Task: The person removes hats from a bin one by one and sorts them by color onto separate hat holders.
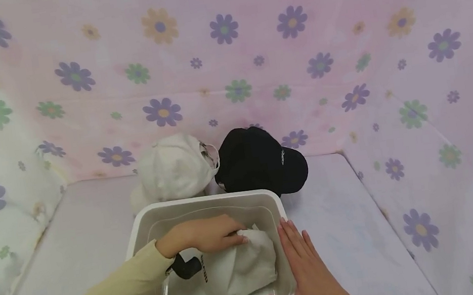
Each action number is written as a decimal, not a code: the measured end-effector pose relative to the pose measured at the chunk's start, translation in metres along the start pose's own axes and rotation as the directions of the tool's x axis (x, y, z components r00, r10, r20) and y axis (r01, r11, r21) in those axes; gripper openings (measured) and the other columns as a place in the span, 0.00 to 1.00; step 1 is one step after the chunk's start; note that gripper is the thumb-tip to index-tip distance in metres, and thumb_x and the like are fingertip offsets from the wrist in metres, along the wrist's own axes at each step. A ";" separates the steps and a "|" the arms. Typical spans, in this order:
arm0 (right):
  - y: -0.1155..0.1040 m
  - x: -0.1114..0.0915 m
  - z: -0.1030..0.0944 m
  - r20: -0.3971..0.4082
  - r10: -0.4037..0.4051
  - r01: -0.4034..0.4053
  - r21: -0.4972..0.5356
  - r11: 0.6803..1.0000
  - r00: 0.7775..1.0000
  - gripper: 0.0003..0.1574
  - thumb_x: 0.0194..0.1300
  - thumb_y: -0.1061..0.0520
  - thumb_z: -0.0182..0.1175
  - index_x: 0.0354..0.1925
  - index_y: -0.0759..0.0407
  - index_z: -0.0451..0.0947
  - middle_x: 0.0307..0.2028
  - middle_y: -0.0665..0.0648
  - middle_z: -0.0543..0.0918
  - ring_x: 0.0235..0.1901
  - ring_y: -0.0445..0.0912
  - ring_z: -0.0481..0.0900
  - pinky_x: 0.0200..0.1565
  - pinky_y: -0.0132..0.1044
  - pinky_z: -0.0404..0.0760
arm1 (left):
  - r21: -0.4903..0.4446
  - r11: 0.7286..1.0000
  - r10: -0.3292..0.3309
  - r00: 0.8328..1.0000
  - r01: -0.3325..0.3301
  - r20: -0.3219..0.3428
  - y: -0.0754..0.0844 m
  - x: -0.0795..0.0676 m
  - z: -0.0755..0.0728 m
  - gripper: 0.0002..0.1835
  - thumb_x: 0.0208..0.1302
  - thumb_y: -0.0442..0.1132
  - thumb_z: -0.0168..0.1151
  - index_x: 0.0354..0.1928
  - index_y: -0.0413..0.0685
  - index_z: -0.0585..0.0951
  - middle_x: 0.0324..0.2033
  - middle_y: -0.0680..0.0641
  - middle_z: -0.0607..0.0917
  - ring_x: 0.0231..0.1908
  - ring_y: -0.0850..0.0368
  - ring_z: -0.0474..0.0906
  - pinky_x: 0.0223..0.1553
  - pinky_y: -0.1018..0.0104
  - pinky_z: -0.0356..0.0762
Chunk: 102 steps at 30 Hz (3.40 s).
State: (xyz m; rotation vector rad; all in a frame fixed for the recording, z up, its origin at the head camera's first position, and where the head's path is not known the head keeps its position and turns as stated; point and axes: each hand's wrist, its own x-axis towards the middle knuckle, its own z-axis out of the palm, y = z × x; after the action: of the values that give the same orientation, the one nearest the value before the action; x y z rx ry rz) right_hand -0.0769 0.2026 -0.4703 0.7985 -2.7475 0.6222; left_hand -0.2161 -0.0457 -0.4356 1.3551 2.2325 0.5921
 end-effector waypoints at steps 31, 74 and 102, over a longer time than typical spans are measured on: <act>0.000 0.002 0.002 -0.011 0.008 -0.008 0.034 0.999 1.000 0.78 0.52 0.25 0.71 0.80 0.64 0.45 0.80 0.64 0.50 0.81 0.50 0.41 0.75 0.29 0.26 | 0.043 0.999 0.004 1.000 -0.005 0.020 0.009 -0.012 -0.009 0.11 0.71 0.38 0.64 0.28 0.47 0.80 0.20 0.61 0.67 0.22 0.70 0.62 0.26 0.77 0.63; 0.003 -0.002 0.002 -0.015 0.056 -0.053 0.133 0.990 0.998 0.79 0.51 0.25 0.71 0.81 0.61 0.42 0.81 0.62 0.49 0.81 0.48 0.39 0.75 0.26 0.28 | 0.194 0.936 -0.043 0.641 0.295 -0.766 -0.015 -0.086 -0.176 0.13 0.74 0.28 0.56 0.57 0.38 0.81 0.48 0.37 0.87 0.48 0.42 0.84 0.51 0.48 0.80; 0.000 0.002 0.005 -0.011 0.071 -0.068 0.166 0.984 0.997 0.78 0.52 0.25 0.70 0.82 0.56 0.41 0.81 0.60 0.49 0.81 0.49 0.40 0.74 0.25 0.28 | -0.193 0.897 -0.434 0.717 0.397 -0.545 -0.110 -0.081 -0.140 0.42 0.72 0.59 0.60 0.78 0.45 0.61 0.75 0.35 0.63 0.73 0.34 0.59 0.70 0.36 0.61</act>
State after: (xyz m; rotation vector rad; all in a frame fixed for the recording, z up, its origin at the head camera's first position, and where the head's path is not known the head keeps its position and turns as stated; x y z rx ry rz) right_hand -0.0791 0.1998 -0.4743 0.7292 -2.7454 0.8767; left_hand -0.3418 -0.1825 -0.3736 0.6221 2.8479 0.9904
